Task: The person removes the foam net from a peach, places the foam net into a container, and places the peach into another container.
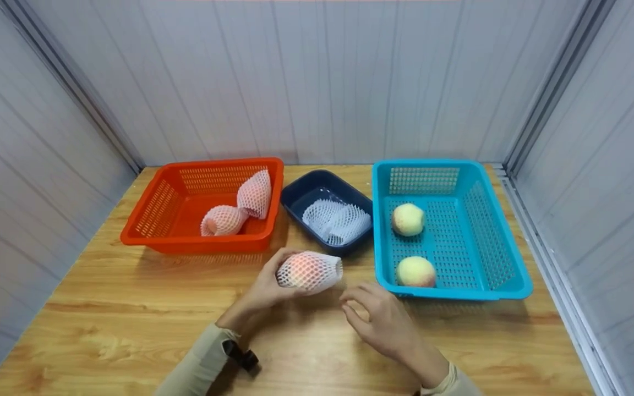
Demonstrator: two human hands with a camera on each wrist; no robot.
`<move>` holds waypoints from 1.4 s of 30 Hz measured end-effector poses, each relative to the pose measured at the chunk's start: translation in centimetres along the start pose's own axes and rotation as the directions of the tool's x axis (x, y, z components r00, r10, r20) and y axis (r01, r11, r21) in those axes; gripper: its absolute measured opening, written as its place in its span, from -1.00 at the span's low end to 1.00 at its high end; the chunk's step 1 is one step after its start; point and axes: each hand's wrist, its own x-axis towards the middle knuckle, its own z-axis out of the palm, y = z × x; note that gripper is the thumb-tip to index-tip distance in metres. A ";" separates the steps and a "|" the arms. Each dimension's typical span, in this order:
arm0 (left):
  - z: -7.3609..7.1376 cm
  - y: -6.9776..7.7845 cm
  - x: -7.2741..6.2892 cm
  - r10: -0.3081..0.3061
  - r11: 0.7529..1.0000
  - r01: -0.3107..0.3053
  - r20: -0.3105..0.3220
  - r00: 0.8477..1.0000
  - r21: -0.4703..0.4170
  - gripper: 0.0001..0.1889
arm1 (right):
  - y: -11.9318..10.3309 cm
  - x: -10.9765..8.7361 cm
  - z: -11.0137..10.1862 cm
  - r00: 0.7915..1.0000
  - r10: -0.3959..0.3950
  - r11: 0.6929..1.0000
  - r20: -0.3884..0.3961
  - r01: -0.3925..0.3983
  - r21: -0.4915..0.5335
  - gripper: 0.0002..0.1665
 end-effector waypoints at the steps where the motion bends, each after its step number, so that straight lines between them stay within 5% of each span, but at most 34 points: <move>1: -0.1 0.4 0.1 0.002 1.000 -0.002 0.010 1.000 -0.024 -0.21 | -0.1 0.5 -0.3 1.000 0.007 1.000 -0.006 -0.007 -0.003 -0.60; 4: -0.4 1.7 0.5 -0.003 0.998 0.006 0.055 0.999 -0.063 -0.18 | -0.3 1.8 -0.8 0.999 0.002 1.000 -0.044 -0.003 -0.019 -0.62; 9: -0.4 2.7 1.2 0.022 1.000 -0.021 0.121 0.992 -0.007 -0.16 | 0.2 3.3 -1.0 0.996 0.003 1.000 -0.089 -0.004 -0.014 -0.70; 13: -0.3 2.5 1.0 0.029 0.999 -0.025 0.128 0.991 -0.029 -0.16 | 0.6 3.5 -0.5 0.997 0.052 0.999 -0.064 -0.052 0.007 -0.71; 17: -0.4 4.1 0.3 0.013 0.997 -0.003 0.130 0.991 -0.079 -0.21 | 0.9 3.4 0.3 0.996 0.075 0.997 -0.046 -0.074 0.026 -0.73; 22: -0.5 3.1 0.0 0.018 0.991 0.003 0.148 0.989 -0.137 -0.19 | 0.7 3.5 1.4 0.994 0.088 0.986 -0.069 -0.077 0.150 -0.74; 29: -0.3 1.7 -0.8 0.003 0.981 0.026 0.148 0.989 -0.190 -0.16 | -1.1 3.9 1.7 0.973 0.209 0.931 -0.102 -0.166 0.324 -0.66; 35: -0.4 1.6 -1.1 0.002 0.984 0.023 0.140 0.990 -0.175 -0.17 | -0.9 3.9 2.1 0.990 0.103 0.950 -0.101 -0.068 0.304 -0.63; 42: -0.6 1.9 -0.6 0.016 0.985 0.010 0.148 0.989 -0.169 -0.18 | 1.1 4.1 3.1 0.999 0.035 0.984 -0.007 -0.033 0.173 -0.44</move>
